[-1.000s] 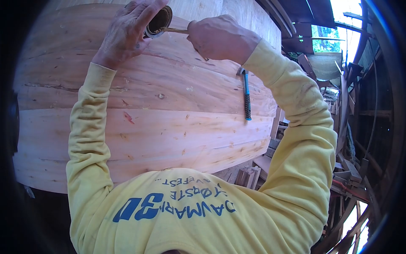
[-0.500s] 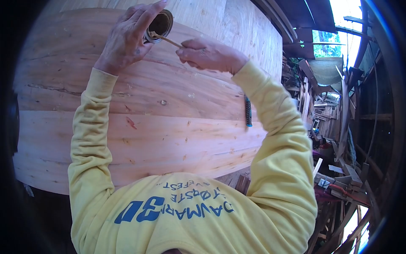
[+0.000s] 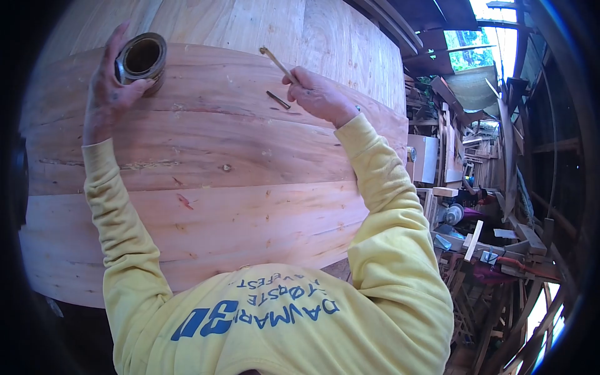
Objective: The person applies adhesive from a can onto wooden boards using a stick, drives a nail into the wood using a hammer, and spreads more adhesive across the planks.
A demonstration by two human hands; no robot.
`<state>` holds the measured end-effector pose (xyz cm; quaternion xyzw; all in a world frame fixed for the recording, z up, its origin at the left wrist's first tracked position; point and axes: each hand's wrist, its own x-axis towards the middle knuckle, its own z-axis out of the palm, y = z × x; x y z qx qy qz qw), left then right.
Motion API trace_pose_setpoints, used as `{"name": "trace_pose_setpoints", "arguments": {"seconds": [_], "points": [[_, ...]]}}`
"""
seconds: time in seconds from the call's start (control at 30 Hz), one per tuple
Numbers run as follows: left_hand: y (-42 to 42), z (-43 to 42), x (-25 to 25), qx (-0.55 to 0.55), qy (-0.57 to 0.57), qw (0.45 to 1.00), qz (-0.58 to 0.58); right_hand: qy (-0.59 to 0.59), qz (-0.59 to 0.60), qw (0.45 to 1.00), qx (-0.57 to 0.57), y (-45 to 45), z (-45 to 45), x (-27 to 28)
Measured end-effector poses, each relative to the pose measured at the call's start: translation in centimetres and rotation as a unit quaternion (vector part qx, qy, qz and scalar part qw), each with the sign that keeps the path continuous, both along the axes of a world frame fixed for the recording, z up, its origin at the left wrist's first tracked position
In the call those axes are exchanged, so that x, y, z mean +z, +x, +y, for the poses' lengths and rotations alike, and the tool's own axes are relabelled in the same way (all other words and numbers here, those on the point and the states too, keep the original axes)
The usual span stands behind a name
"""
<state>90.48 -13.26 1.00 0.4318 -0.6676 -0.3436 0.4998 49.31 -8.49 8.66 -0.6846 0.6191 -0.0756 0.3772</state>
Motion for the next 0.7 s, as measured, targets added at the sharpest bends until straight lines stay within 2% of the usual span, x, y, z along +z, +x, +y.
{"name": "trace_pose_setpoints", "arguments": {"seconds": [0.1, 0.2, 0.23, 0.3, 0.4, 0.5, 0.6, 0.7], "points": [[1.8, -0.1, 0.2, -0.038, 0.026, 0.999, -0.029, 0.006, 0.108, 0.994, -0.029, -1.7, -1.4, -0.5], [1.5, 0.5, 0.9, -0.014, -0.024, 1.0, 0.0, 0.083, -0.061, 0.989, -0.102, -2.8, -1.7, -0.7], [1.2, 0.2, 1.3, 0.042, -0.091, 0.993, -0.068, 0.093, -0.07, 0.986, -0.116, -2.9, -1.6, -0.9], [-0.1, -0.5, 2.3, 0.154, -0.219, 0.942, -0.202, 0.115, -0.09, 0.979, -0.142, -2.6, -1.5, -1.4], [-3.3, 1.0, 4.3, 0.147, -0.224, 0.94, -0.212, 0.141, -0.1, 0.968, -0.181, -1.9, -2.1, -1.9], [-3.9, 0.6, 3.1, 0.133, -0.158, 0.935, -0.29, 0.173, -0.081, 0.968, -0.165, -1.8, -3.1, -2.3], [-4.0, 0.3, 1.6, 0.165, -0.145, 0.886, -0.408, 0.188, -0.081, 0.967, -0.15, -2.1, -3.7, -2.8], [-4.0, -0.1, 1.1, 0.165, -0.158, 0.899, -0.375, 0.133, 0.0, 0.978, -0.159, -1.8, -4.0, -3.9]]}}
